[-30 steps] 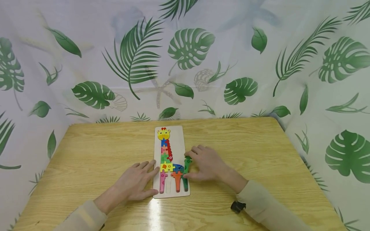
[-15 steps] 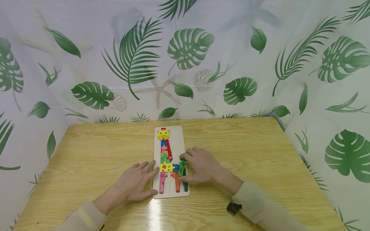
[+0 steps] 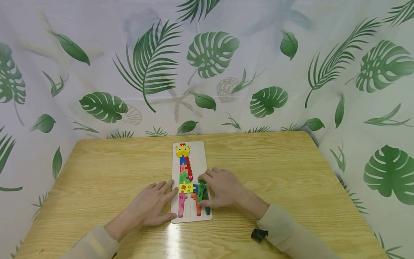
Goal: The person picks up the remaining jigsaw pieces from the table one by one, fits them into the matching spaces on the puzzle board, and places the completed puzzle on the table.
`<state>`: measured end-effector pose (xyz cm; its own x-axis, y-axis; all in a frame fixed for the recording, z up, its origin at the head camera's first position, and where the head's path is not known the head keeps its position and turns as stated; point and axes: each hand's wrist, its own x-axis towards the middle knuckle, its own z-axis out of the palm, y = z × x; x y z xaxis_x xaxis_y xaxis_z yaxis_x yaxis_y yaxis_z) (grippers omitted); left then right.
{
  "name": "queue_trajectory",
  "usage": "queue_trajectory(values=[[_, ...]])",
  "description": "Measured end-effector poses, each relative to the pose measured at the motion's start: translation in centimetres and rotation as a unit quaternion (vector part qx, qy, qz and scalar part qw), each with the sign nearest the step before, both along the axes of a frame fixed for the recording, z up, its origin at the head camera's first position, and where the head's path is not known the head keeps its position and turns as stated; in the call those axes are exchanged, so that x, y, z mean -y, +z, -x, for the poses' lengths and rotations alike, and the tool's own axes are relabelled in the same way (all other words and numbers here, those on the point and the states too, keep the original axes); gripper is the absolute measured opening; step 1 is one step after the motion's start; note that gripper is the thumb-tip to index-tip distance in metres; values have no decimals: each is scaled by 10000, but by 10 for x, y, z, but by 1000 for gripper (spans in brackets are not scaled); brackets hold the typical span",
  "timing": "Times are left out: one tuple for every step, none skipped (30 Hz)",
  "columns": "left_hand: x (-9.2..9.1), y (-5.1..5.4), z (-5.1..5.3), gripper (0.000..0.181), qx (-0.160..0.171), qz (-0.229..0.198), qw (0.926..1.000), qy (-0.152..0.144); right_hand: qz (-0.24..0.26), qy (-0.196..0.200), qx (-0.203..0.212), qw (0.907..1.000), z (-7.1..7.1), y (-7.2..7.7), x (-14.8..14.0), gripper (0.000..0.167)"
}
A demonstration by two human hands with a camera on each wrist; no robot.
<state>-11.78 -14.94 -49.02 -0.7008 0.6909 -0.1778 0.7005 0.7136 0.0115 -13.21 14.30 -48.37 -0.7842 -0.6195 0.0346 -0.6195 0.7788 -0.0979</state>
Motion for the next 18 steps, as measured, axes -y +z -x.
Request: queue_trajectory(values=[[0,0,0,81,-10,-1,10000,-7,-9,33,-14,10000,0,0,0,78],[0,0,0,81,-26,-1,10000,-18,-18,62,-25,10000,0,-1,1,78],[0,0,0,81,-41,2,10000,-30,-26,83,-26,10000,0,-1,2,77],[0,0,0,81,-58,4,10000,-42,-46,100,-35,9999,0,-1,2,77],[0,0,0,81,-71,6,10000,-50,-63,119,-45,9999,0,-1,3,77],[0,-1,0,81,-82,3,9999,-60,-75,134,-39,9999,-1,-1,4,76],[0,-1,0,81,-90,4,9999,-68,-94,144,-44,9998,-1,0,5,76],[0,-1,0,81,-98,7,9999,-77,-109,146,-39,9998,-2,0,6,76],[0,-1,0,81,-105,8,9999,-80,-123,154,-20,9998,-2,1,7,77],[0,-1,0,81,-117,5,9999,-90,-137,164,3,9998,-3,1,8,77],[0,-2,0,81,-128,4,9999,-93,-155,172,26,9997,-3,2,9,77],[1,-2,0,81,-143,-1,9998,-99,-167,177,61,9997,-4,3,10,76],[1,-2,0,81,-152,0,9998,-105,-180,189,89,9996,-5,4,11,76],[1,-2,0,81,-157,-4,9998,-109,-190,201,121,9995,-5,4,12,76],[1,-2,0,81,-158,-8,9998,-111,-203,215,143,9995,-6,4,13,76],[1,-2,0,81,-151,-5,9998,-110,-212,234,147,9994,-6,4,14,76],[0,-2,0,81,-137,0,9999,-100,-231,260,142,9993,-6,5,14,76],[0,-2,0,81,-130,2,9999,-100,-242,294,127,9992,-6,4,15,77]])
